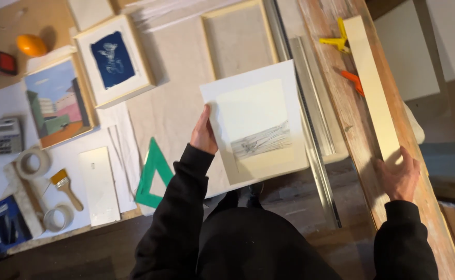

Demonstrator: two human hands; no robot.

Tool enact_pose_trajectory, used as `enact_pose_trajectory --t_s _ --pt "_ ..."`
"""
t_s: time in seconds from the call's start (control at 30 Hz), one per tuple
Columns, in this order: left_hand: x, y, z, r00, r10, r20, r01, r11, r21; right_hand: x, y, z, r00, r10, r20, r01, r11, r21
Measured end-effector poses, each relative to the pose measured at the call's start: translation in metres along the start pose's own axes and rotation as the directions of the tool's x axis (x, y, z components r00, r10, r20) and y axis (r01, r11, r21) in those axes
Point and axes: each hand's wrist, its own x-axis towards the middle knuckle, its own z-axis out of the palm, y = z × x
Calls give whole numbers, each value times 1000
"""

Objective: Cutting and fitting a mounting strip or spacer for a picture frame using a utility knife.

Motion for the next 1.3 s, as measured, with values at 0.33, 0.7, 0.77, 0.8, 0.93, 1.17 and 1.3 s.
enact_pose_trajectory --t_s 0.33,0.7,0.77,0.8,0.93,1.17,1.3 --pt "15 95 36 957 199 212 -179 977 -112 3 22 8 987 -152 -53 145 983 -113" --pt "-4 145 59 877 339 339 -319 941 -116 18 -158 -13 929 -353 107 128 580 805" --pt "-16 140 65 892 324 314 -308 946 -100 -11 -242 -35 898 -416 144 124 554 823" --pt "-22 138 66 908 318 274 -305 948 -90 -24 -285 -46 852 -487 190 115 530 840" --pt "-28 125 40 876 324 358 -298 946 -128 -20 -278 26 863 -503 47 52 180 982" --pt "-42 106 5 888 320 329 -284 946 -154 -32 -264 59 855 -495 156 -123 99 987" --pt "-62 80 -24 917 276 288 -237 958 -162 -50 -242 88 866 -446 228 -209 92 974"
